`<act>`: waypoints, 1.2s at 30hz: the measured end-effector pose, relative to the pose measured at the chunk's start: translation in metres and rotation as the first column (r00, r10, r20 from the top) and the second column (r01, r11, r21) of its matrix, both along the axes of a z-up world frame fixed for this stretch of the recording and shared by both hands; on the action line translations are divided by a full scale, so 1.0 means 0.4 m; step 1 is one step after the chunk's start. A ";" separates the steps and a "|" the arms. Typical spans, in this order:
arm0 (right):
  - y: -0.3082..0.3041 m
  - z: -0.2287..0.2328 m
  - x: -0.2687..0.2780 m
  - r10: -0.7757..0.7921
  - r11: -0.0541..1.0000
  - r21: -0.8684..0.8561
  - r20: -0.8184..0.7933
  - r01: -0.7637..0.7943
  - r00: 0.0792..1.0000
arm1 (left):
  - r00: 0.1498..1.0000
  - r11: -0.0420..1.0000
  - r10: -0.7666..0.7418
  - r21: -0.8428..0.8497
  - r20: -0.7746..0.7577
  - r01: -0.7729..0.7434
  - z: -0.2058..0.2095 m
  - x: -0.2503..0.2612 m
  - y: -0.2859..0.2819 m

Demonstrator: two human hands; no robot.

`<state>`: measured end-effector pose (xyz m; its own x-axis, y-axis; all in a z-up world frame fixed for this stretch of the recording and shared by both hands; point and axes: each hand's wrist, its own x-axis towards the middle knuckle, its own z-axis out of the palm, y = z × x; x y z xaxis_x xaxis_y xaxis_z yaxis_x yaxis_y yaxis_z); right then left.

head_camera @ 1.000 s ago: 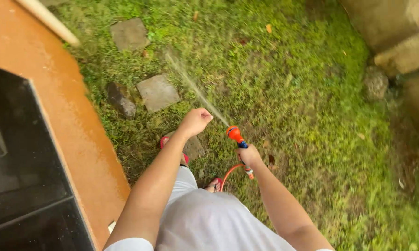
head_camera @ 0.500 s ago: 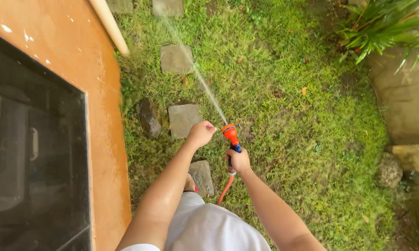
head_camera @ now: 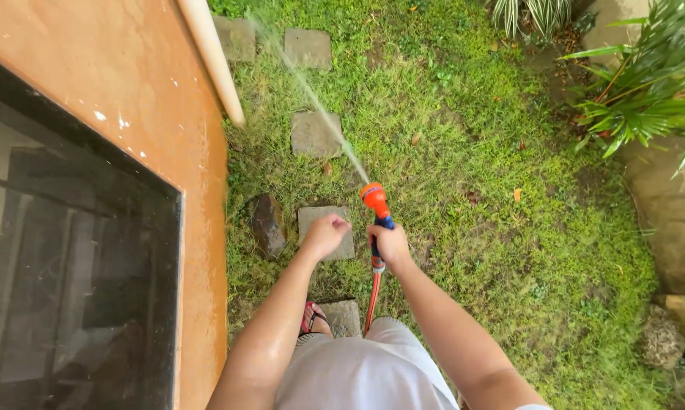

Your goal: Watering the grass in a backyard using a garden hose with a spray nozzle.

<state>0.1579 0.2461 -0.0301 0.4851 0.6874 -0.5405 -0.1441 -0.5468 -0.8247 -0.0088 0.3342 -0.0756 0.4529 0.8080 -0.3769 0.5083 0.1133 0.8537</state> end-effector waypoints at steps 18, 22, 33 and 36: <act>0.611 0.285 0.223 0.406 0.912 -0.127 0.397 -0.389 0.823 | 0.985 0.978 0.158 0.126 0.063 -0.165 0.196 0.047 0.414; 0.772 0.108 0.368 0.398 0.917 -0.047 0.150 -0.396 0.905 | 0.980 0.965 0.199 0.179 -0.028 -0.191 0.138 0.090 0.555; 1.080 -0.047 0.636 0.403 0.914 -0.092 0.108 -0.394 0.909 | 0.980 0.977 0.196 0.086 -0.030 -0.193 0.092 0.428 0.903; 1.107 -0.050 0.668 0.363 0.930 -0.091 0.099 -0.355 0.926 | 0.982 0.978 0.181 0.114 -0.057 -0.173 0.049 0.458 0.945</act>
<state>0.4252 0.6890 -0.0500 0.2726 0.7892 -0.5503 0.1638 -0.6017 -0.7817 0.1743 0.7121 -0.0559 0.2757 0.9107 -0.3076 0.5450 0.1155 0.8304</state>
